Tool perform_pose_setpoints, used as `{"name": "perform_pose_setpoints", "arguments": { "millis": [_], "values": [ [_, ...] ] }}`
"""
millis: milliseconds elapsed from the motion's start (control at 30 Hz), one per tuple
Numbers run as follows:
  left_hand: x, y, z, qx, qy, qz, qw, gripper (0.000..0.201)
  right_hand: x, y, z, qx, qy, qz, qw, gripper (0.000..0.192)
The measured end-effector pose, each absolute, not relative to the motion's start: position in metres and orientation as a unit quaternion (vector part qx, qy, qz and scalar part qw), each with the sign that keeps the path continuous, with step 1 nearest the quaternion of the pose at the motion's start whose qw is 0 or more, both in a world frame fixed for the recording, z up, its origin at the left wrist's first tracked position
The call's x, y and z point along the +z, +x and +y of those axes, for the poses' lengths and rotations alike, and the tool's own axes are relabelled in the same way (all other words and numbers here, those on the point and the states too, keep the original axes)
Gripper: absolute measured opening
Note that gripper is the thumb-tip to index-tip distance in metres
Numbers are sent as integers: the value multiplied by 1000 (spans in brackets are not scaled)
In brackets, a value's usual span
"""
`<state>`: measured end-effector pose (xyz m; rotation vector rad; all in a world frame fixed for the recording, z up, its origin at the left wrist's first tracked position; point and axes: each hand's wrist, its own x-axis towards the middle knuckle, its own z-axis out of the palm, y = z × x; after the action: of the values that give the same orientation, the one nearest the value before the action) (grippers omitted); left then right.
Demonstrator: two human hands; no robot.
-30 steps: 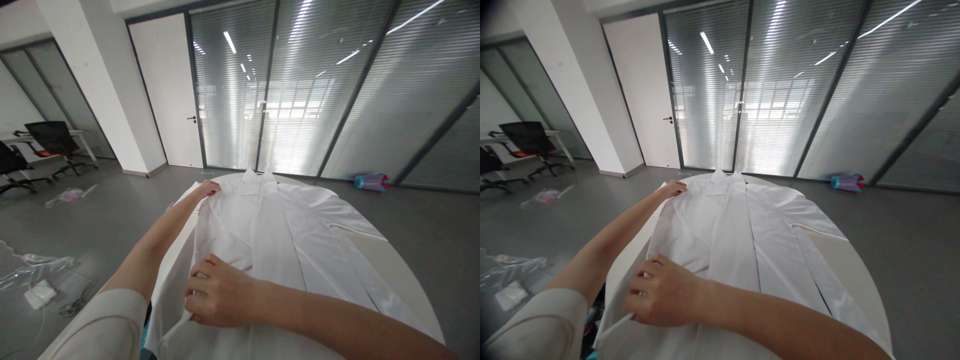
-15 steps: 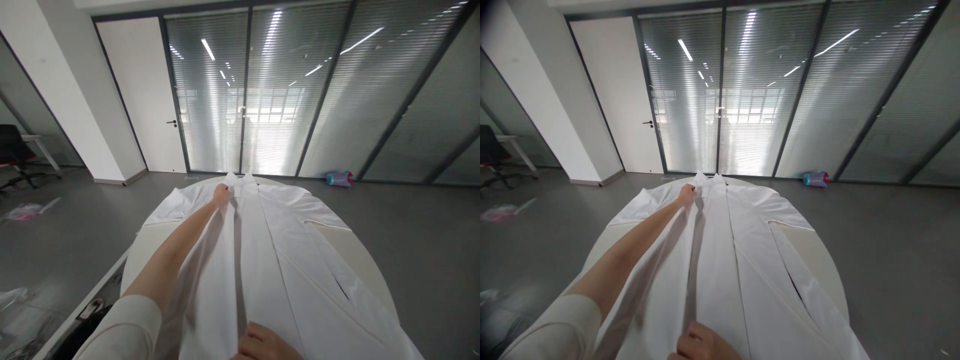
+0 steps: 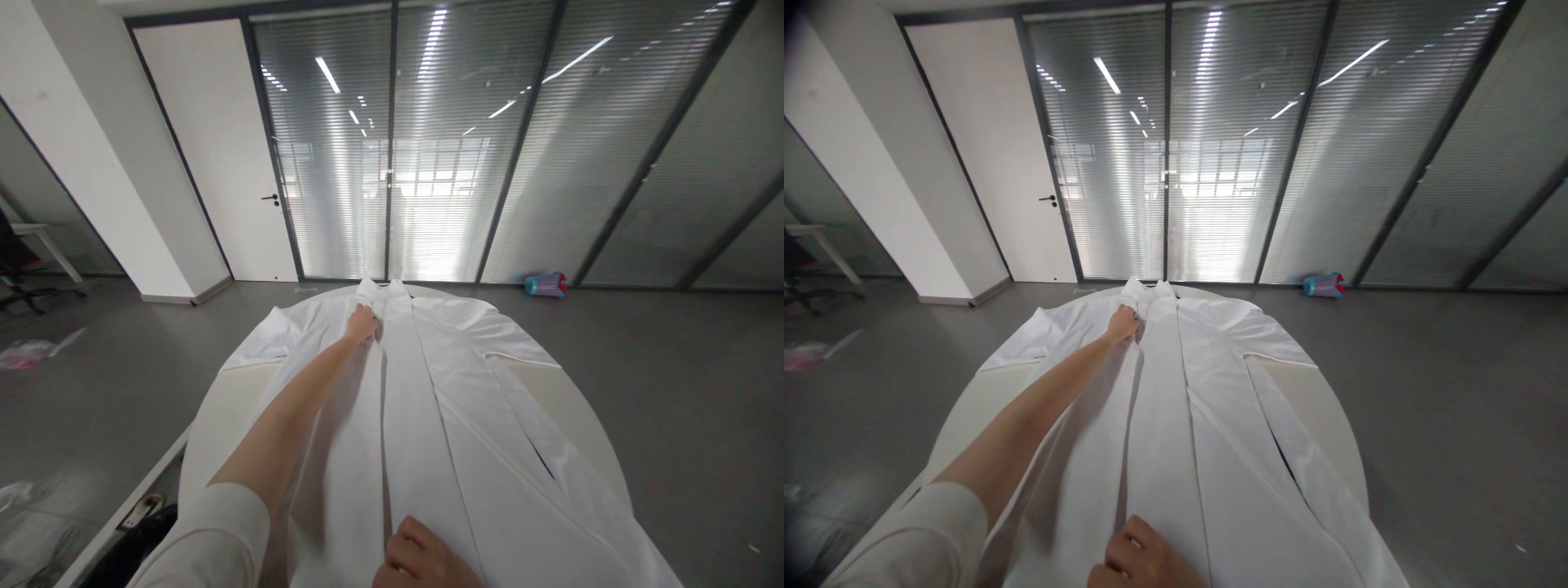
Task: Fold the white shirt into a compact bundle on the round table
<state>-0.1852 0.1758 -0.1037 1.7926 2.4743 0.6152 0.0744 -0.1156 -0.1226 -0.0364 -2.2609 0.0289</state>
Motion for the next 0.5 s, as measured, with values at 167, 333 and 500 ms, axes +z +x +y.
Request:
{"name": "perform_pose_setpoints", "arguments": {
  "millis": [167, 333, 500],
  "values": [
    [-101, -196, 174, 196, 626, 755, 21, 23, -106, 52, -128, -15, 37, -930, 366, 19],
    [-92, -209, 157, 195, 685, 702, 32, 15, -74, 24, -147, -55, -6, -934, 352, 10],
    [-91, -207, 137, 182, 715, 675, 29, 22, -46, -3, -178, -52, 36, -957, 283, 28]
  ]
}}
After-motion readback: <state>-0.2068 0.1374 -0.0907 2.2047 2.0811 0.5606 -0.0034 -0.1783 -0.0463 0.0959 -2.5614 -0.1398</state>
